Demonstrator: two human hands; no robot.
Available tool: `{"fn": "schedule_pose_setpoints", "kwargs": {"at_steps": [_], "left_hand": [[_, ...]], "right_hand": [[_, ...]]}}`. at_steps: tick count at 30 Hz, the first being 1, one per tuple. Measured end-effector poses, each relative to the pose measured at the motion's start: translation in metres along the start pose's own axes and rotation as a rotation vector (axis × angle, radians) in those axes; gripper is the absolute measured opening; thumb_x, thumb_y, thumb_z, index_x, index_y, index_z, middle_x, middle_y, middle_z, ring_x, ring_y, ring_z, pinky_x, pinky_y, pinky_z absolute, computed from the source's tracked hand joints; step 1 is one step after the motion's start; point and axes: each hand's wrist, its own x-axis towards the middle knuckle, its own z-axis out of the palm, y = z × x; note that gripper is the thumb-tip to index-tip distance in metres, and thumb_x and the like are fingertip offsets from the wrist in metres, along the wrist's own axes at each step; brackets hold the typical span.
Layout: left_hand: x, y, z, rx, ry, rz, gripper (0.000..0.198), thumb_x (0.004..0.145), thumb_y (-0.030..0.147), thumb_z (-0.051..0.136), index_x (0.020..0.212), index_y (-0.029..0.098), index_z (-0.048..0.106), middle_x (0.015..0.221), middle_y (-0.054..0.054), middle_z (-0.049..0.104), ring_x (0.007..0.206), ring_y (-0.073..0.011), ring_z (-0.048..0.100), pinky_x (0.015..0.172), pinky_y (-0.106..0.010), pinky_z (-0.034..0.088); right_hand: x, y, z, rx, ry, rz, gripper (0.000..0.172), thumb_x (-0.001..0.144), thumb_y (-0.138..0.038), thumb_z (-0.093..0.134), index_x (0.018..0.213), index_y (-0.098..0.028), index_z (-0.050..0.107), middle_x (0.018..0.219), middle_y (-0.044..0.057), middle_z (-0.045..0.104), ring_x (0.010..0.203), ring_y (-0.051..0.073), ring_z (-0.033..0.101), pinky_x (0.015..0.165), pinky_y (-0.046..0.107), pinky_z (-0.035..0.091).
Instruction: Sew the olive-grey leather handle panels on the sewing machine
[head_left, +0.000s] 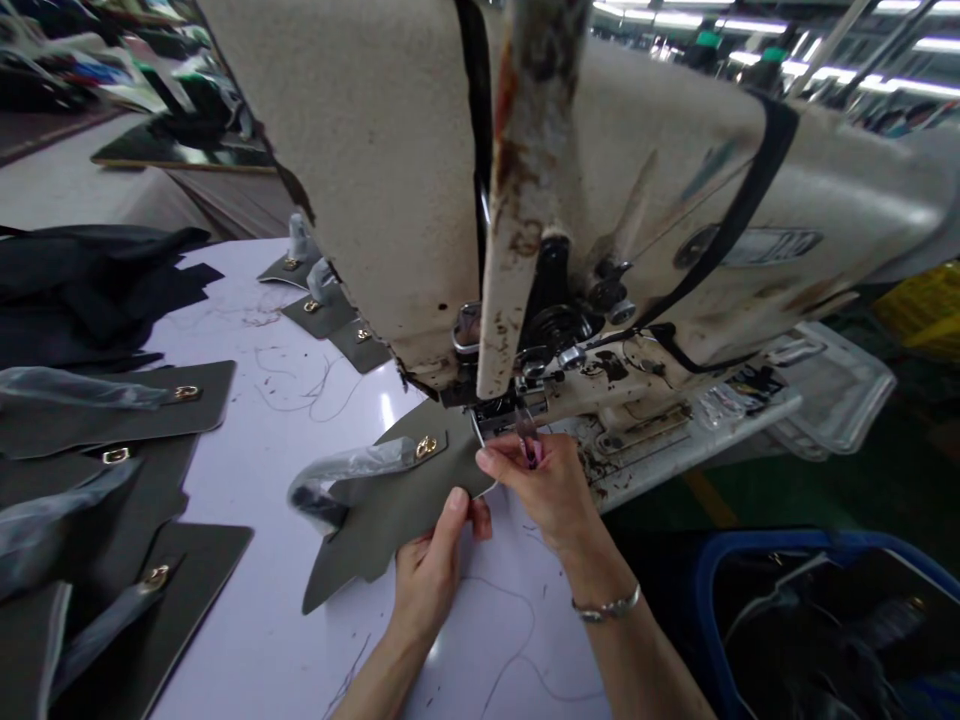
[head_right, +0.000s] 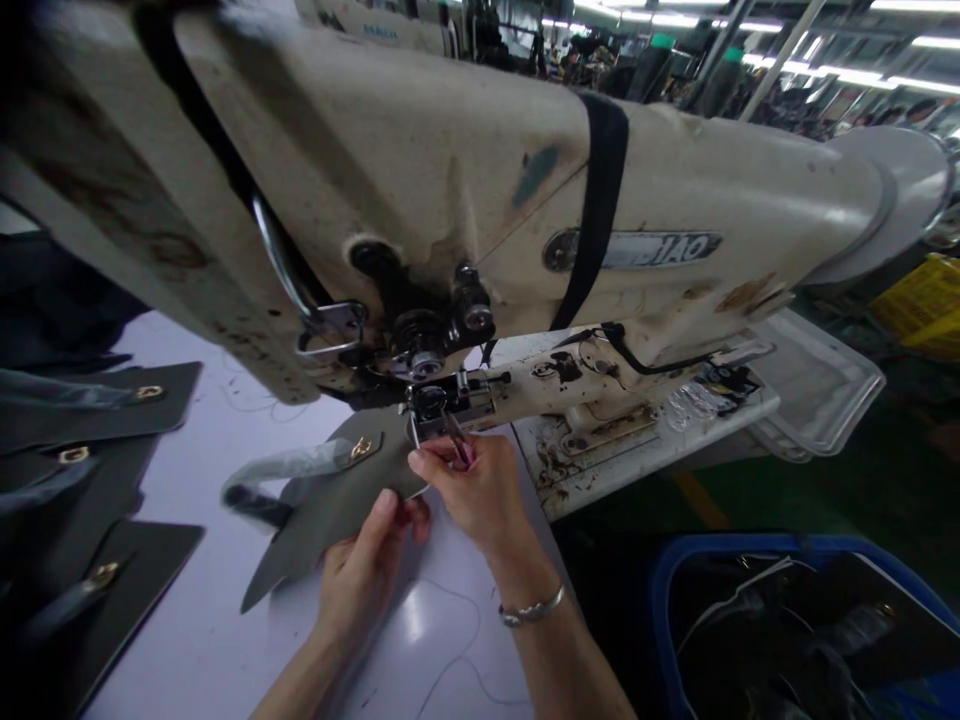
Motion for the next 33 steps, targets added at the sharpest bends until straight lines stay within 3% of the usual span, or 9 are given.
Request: {"fn": "schedule_pose_setpoints", "kwargs": {"at_steps": [4,12,18,21,23,26,28,31,33], "left_hand": [[0.003,0.001,-0.004,-0.139,-0.051,-0.071,0.033,0.084,0.048,0.068,0.077,0.015,0.066,0.063,-0.002,0.06,0.057,-0.0138,0.054,0.062,-0.028,0.049],[0.002,-0.007,-0.009,0.058,0.084,-0.041,0.04,0.076,0.053,0.075,0.071,0.014,0.067,0.062,-0.004,0.06,0.059,-0.0152,0.055,0.058,-0.028,0.047],[0.0,-0.01,-0.002,0.085,0.137,-0.012,0.041,0.078,0.053,0.073,0.065,0.016,0.063,0.06,-0.002,0.057,0.057,-0.0134,0.05,0.055,-0.026,0.042],[0.0,-0.005,0.002,0.141,0.149,-0.032,0.045,0.08,0.058,0.07,0.062,0.017,0.061,0.059,-0.002,0.056,0.057,-0.0138,0.05,0.055,-0.026,0.041],[-0.006,0.007,0.001,0.22,0.057,-0.102,0.049,0.084,0.06,0.063,0.058,0.018,0.059,0.057,-0.002,0.057,0.057,-0.0139,0.052,0.058,-0.025,0.042],[-0.026,0.033,-0.013,0.34,-0.372,-0.253,0.059,0.096,0.057,0.043,0.055,0.019,0.06,0.052,-0.003,0.059,0.053,-0.0139,0.055,0.059,-0.025,0.045],[-0.039,0.048,-0.032,0.469,-0.503,-0.177,0.058,0.099,0.051,0.037,0.058,0.019,0.063,0.053,-0.003,0.062,0.052,-0.0147,0.058,0.057,-0.025,0.046],[-0.039,0.057,-0.063,0.879,-0.101,0.252,0.035,0.095,0.045,0.05,0.078,0.022,0.071,0.079,-0.004,0.071,0.074,-0.0181,0.066,0.068,-0.027,0.051],[-0.021,0.055,-0.074,1.102,0.07,0.422,0.033,0.094,0.045,0.051,0.108,0.023,0.072,0.115,-0.007,0.071,0.106,-0.0248,0.066,0.094,-0.036,0.051]], "right_hand": [[0.004,0.004,0.002,0.267,-0.052,0.107,0.017,0.067,-0.031,0.085,0.074,-0.016,0.08,0.069,0.002,0.069,0.064,0.013,0.059,0.066,0.027,0.047],[-0.013,-0.008,-0.011,0.203,-0.041,0.148,0.026,0.076,-0.039,0.08,0.066,-0.016,0.078,0.046,-0.005,0.047,0.05,0.008,0.046,0.053,0.022,0.041],[-0.021,0.002,-0.009,0.044,-0.091,0.076,0.02,0.08,-0.037,0.076,0.078,-0.017,0.08,0.069,0.003,0.071,0.069,0.016,0.067,0.066,0.025,0.05],[-0.026,0.003,-0.003,-0.199,-0.039,-0.056,0.023,0.088,-0.035,0.068,0.077,-0.018,0.078,0.072,0.002,0.073,0.067,0.014,0.066,0.063,0.023,0.046],[-0.029,0.006,0.001,-0.302,0.031,-0.097,0.03,0.091,-0.036,0.064,0.07,-0.017,0.074,0.065,0.001,0.07,0.059,0.012,0.06,0.058,0.022,0.041],[-0.03,0.012,0.004,-0.263,0.077,-0.072,0.036,0.091,-0.039,0.064,0.063,-0.016,0.07,0.057,0.0,0.063,0.053,0.01,0.052,0.055,0.022,0.037],[-0.028,0.016,0.004,-0.184,0.075,-0.03,0.037,0.088,-0.04,0.066,0.06,-0.016,0.069,0.054,-0.001,0.061,0.052,0.01,0.05,0.055,0.023,0.036],[-0.025,0.016,0.004,-0.088,0.081,0.009,0.036,0.083,-0.041,0.07,0.057,-0.016,0.069,0.055,0.001,0.061,0.054,0.011,0.049,0.055,0.024,0.035],[-0.025,0.013,0.005,-0.033,0.077,0.036,0.038,0.08,-0.042,0.071,0.054,-0.016,0.067,0.051,0.0,0.058,0.052,0.011,0.046,0.054,0.024,0.033]]}}
